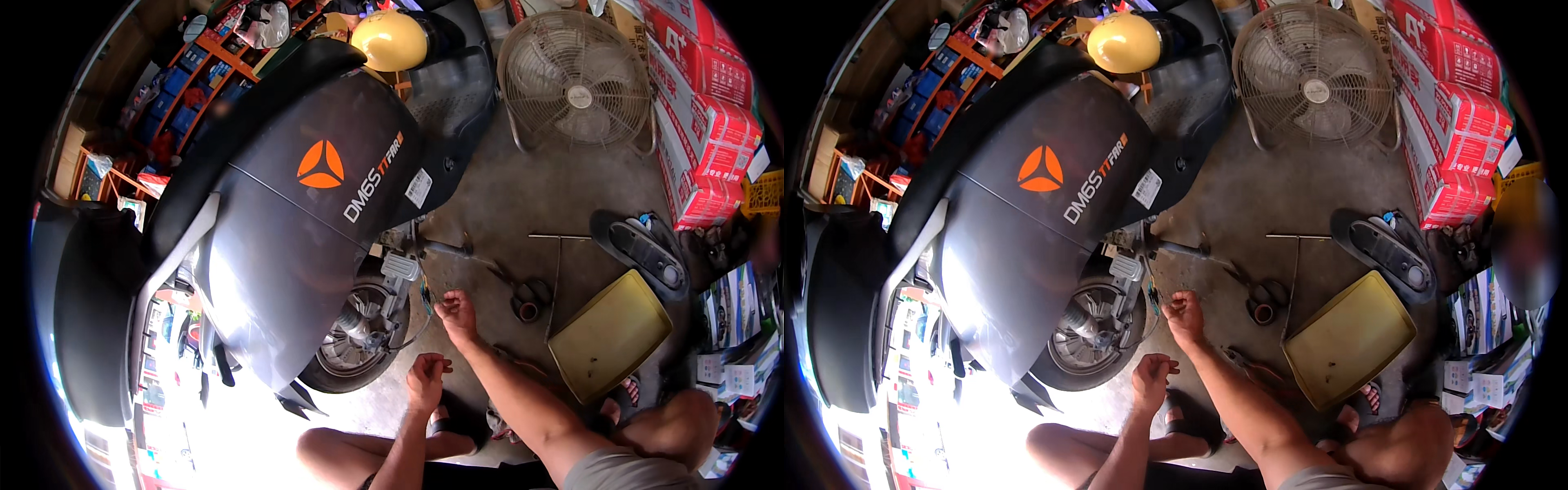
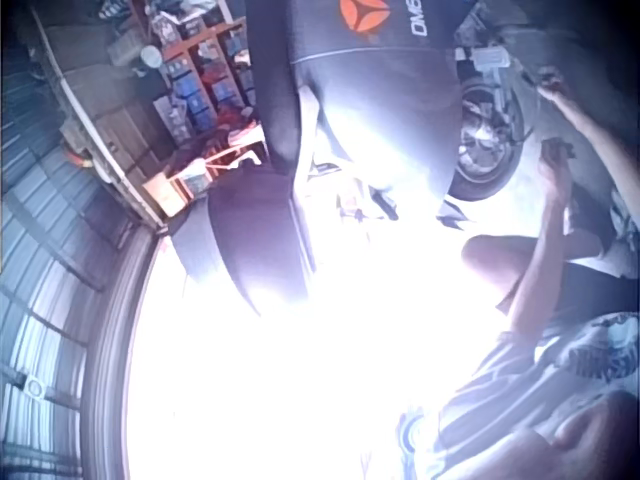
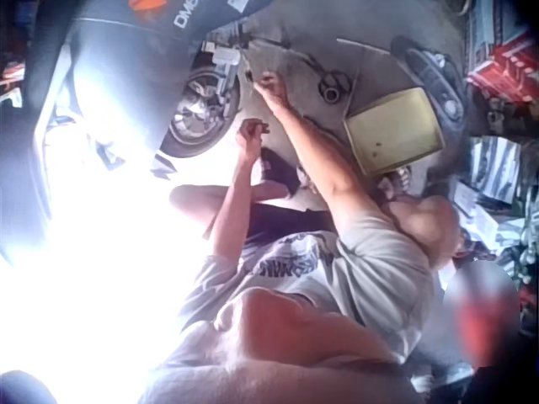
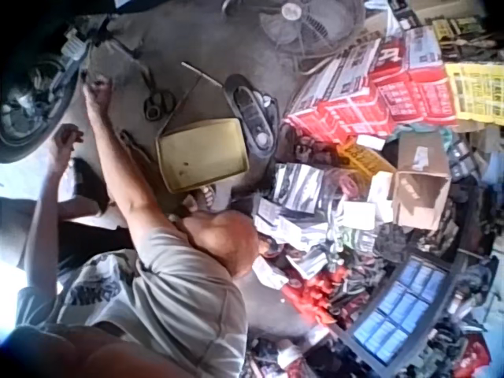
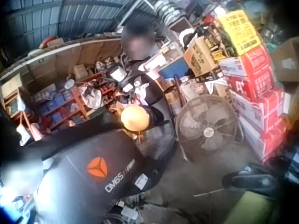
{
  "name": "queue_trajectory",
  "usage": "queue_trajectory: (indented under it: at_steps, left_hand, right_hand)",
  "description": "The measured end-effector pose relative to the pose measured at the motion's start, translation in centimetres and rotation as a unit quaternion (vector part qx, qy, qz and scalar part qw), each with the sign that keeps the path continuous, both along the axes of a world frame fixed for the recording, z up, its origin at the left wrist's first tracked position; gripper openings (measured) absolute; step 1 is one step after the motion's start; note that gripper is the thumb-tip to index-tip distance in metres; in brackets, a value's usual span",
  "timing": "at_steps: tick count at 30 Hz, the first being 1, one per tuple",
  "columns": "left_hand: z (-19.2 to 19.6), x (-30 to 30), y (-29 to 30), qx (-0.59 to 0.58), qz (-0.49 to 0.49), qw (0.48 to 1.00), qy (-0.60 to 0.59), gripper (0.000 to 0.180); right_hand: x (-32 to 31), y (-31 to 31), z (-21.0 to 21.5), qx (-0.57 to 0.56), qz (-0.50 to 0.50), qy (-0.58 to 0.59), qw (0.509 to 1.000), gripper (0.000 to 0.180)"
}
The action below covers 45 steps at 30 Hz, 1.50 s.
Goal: The person is repairing a scooter by working on its wiring. They are seen manipulating wires and using tools to adjust components near the scooter's engine area.
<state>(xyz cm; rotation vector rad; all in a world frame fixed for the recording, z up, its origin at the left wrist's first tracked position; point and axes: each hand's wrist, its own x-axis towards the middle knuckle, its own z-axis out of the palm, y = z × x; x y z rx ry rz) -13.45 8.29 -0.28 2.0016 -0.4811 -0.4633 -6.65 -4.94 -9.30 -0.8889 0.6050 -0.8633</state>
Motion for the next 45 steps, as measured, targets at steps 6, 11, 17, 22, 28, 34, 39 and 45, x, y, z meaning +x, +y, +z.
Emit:
queue_trajectory:
  at_steps: [6, 11, 17, 22, 28, 34, 39, 45]
  left_hand:
    - [-0.2, -0.1, 0.0, 0.015, 0.001, 1.000, 0.001, 0.012]
    - [-0.4, -0.1, 0.2, 0.030, 0.004, 1.000, 0.006, 0.012]
    - [-0.3, -0.4, 0.1, 0.026, 0.010, 0.999, 0.024, 0.012]
    - [-0.1, -0.6, 0.0, 0.038, 0.024, 0.999, 0.027, 0.010]
    - [-0.1, -0.7, 0.0, 0.036, 0.006, 0.999, 0.031, 0.011]
    - [6.1, -1.9, -0.1, 0.114, -0.093, 0.989, 0.022, 0.015]
    - [13.8, -3.0, 0.7, 0.232, -0.282, 0.930, -0.047, 0.016]
    - [16.5, -2.3, -0.2, 0.294, -0.402, 0.858, -0.130, 0.024]
  right_hand:
    - [0.3, 0.0, 1.1, -0.161, -0.017, 0.106, 0.981, 0.011]
    - [0.5, -1.8, 2.3, -0.070, 0.096, 0.077, 0.990, 0.011]
    - [-1.3, -4.3, 3.1, 0.267, 0.331, -0.081, 0.901, 0.006]
    - [-1.1, -4.4, 3.6, 0.109, 0.305, -0.045, 0.945, 0.013]
    - [0.9, -3.1, 2.6, -0.177, 0.149, 0.170, 0.958, 0.020]
    - [0.7, -4.4, 2.4, -0.151, 0.201, 0.118, 0.961, 0.018]
    - [0.7, -4.8, 2.9, -0.016, 0.230, 0.079, 0.970, 0.016]
    - [-0.3, -5.3, 3.7, 0.036, 0.298, 0.017, 0.954, 0.015]
